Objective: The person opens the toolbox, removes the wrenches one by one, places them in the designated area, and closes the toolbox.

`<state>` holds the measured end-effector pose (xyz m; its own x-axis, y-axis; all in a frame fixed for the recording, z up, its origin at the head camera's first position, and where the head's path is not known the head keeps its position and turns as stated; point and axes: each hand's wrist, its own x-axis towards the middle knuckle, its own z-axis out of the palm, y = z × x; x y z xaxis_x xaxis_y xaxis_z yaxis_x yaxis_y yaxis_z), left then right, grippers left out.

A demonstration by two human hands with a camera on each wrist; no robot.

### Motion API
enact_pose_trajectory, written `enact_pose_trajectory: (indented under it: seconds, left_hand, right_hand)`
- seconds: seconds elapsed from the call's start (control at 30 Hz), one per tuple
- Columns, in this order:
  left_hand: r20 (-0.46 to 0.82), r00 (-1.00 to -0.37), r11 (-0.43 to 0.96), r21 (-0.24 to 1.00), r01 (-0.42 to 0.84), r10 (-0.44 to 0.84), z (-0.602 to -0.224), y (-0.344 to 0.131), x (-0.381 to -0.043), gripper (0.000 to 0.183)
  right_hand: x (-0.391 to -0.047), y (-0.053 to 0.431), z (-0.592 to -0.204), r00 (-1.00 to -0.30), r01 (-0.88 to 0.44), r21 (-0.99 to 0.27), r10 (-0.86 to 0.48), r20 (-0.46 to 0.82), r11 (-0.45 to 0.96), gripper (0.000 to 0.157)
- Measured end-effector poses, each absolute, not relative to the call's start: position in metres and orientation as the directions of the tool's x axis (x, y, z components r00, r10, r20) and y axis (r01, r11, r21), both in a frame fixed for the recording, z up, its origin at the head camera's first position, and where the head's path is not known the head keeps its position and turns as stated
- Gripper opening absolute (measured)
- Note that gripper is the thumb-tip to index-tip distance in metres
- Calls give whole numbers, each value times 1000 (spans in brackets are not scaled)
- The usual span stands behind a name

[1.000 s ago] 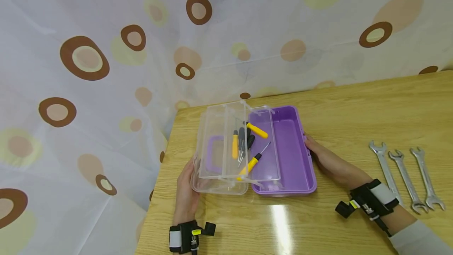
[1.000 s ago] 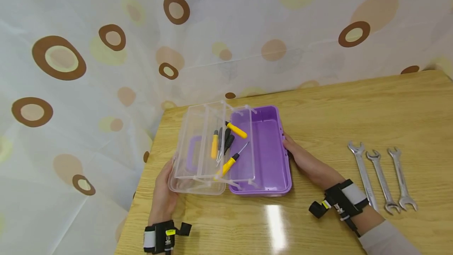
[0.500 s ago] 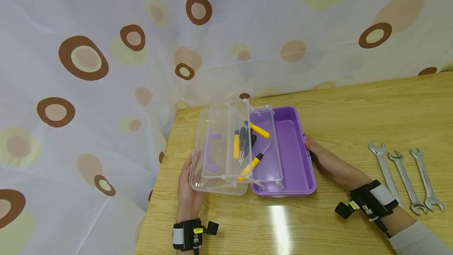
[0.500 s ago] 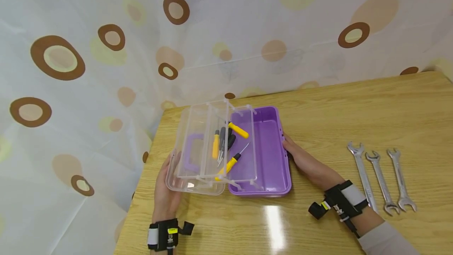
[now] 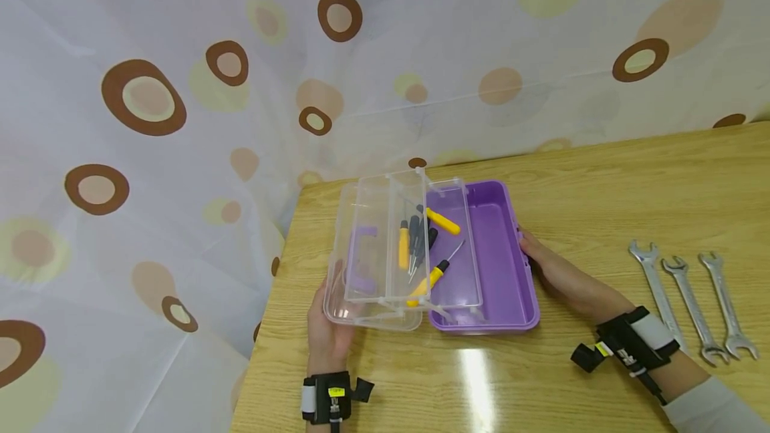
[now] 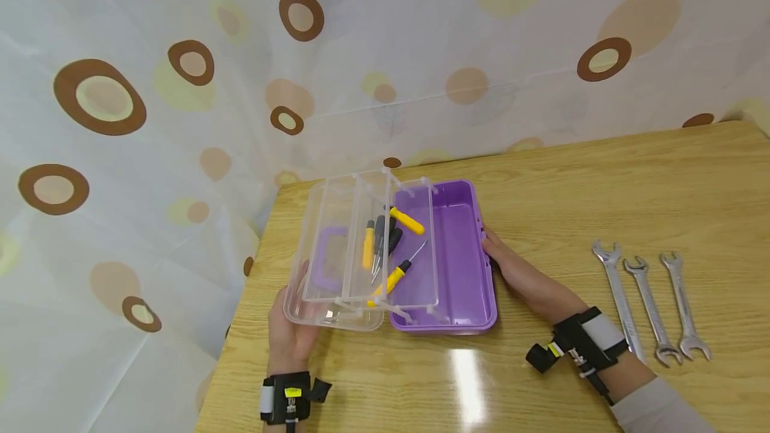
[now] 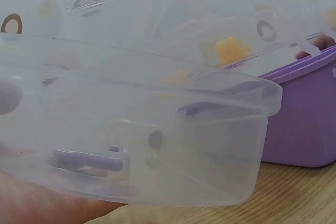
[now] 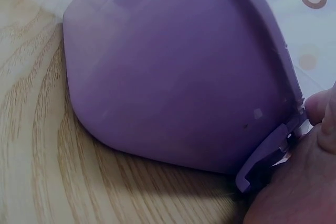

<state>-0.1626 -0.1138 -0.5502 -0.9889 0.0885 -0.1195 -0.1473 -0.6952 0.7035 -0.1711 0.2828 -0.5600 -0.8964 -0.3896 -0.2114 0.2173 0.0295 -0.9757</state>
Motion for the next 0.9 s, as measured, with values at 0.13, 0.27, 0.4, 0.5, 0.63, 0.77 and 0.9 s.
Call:
enact_pose_trajectory:
  seconds: [0.13, 0.27, 0.4, 0.5, 0.63, 0.77, 0.9]
  left_hand:
    - [-118, -989, -694, 705, -149, 93, -551, -115, -163, 60]
    - [-109, -990, -678, 721, -141, 90, -549, -115, -162, 63]
    - [-76, -994, -660, 743, -113, 84, -545, -115, -162, 62]
    - [-43, -995, -645, 759, -89, 87, -541, -115, -163, 59]
    - [-29, -996, -624, 778, -79, 89, -538, -114, -164, 55]
    - [-32, -996, -612, 787, -77, 84, -537, -114, -164, 54]
    - [-28, -996, -607, 791, -76, 89, -537, -114, -165, 53]
  right_hand:
    - [-171, 283, -561, -897, 213, -977, -389, -209, 34, 71]
    - [-171, 283, -561, -896, 219, -975, -389, -215, 34, 73]
    - [-172, 283, -561, -896, 223, -974, -385, -220, 39, 73]
    - [-173, 283, -561, -897, 219, -975, -385, -217, 40, 73]
    - [-173, 282, -561, -896, 217, -975, -389, -215, 39, 73]
    - [-173, 282, -561, -895, 215, -976, -390, -215, 44, 73]
    - [-173, 282, -561, -895, 218, -975, -389, -219, 46, 73]
